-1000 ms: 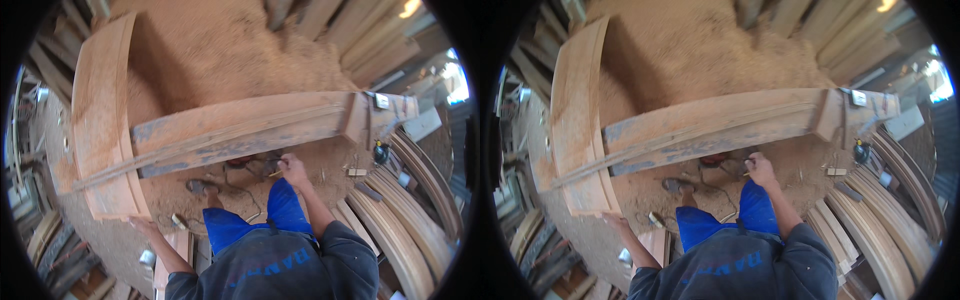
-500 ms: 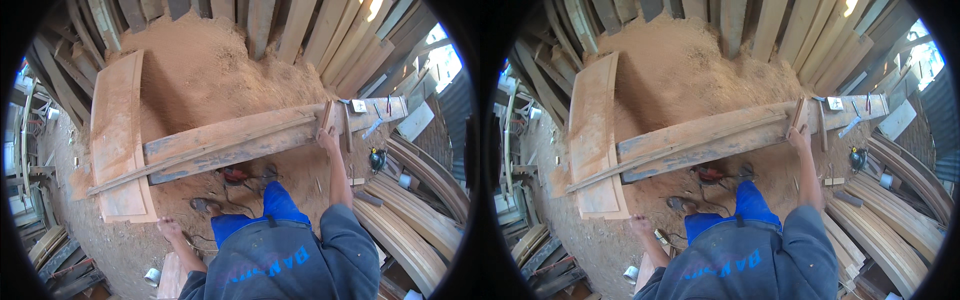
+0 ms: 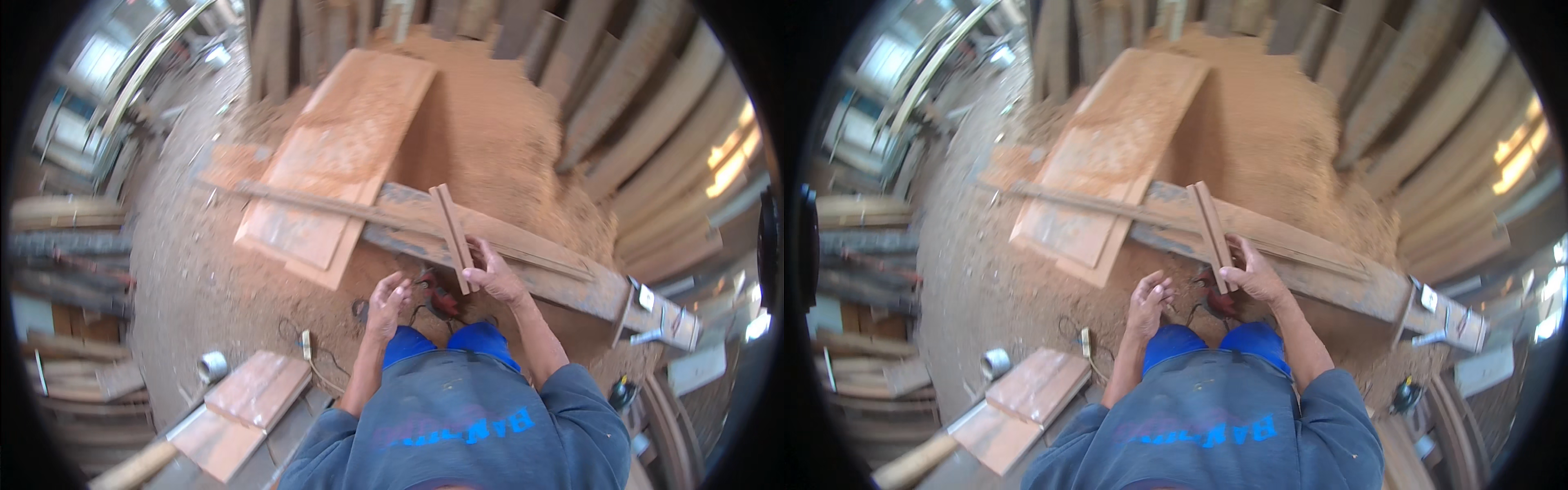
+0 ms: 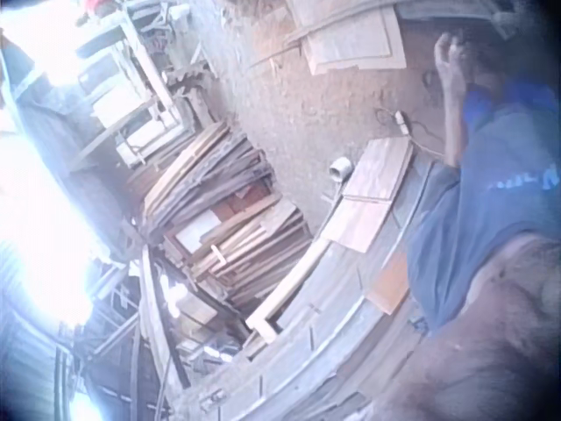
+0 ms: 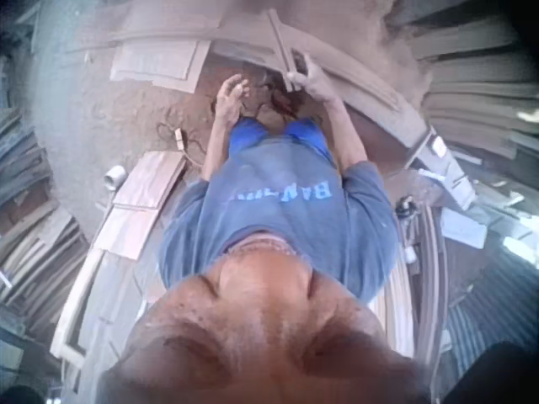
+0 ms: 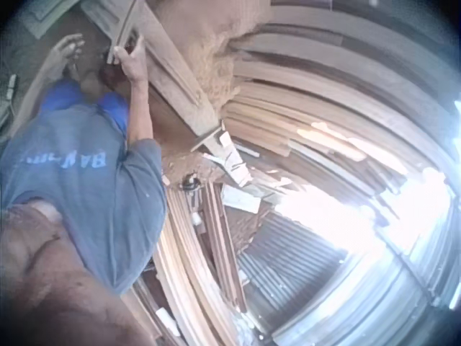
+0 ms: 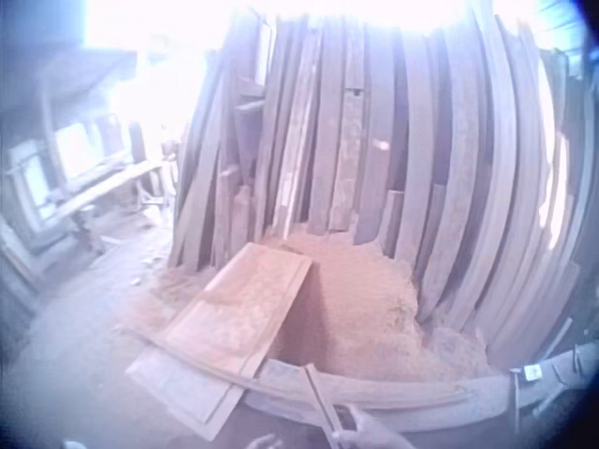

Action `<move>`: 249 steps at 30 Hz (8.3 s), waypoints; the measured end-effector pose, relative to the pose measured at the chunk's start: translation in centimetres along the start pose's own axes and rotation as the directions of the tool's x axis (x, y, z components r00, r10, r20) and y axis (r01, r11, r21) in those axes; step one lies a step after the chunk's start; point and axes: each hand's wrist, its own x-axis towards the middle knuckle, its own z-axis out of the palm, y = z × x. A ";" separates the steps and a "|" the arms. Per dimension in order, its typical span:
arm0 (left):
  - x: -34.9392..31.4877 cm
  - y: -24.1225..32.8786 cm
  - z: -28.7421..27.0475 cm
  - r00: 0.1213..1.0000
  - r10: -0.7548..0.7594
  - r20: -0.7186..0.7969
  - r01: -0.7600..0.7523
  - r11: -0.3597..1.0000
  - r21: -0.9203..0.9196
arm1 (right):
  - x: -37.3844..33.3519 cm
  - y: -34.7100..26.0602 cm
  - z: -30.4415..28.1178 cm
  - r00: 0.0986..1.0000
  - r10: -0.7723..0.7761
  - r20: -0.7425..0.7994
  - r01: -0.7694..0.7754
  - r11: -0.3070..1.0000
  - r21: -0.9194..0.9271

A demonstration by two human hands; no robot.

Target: The person repeatedly tests the fit of wooden blocks against the edge of a large wooden board by hand and handles an electric planer.

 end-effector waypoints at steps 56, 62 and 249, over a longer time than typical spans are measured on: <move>14.2 18.5 -34.6 0.665 0.308 -0.680 -0.413 0.911 0.009 | 30.6 1.8 27.7 0.952 -0.251 0.173 0.178 -0.004 -0.984; 10.7 13.6 -28.1 0.688 0.256 -0.679 -0.233 0.964 0.127 | 30.5 2.1 27.0 0.939 -0.296 0.176 0.179 -0.019 -0.984; 9.2 2.3 -19.1 0.867 0.373 -0.330 -0.353 0.928 0.120 | 1.1 51.2 -4.9 0.888 0.436 -0.147 -0.392 0.551 -0.737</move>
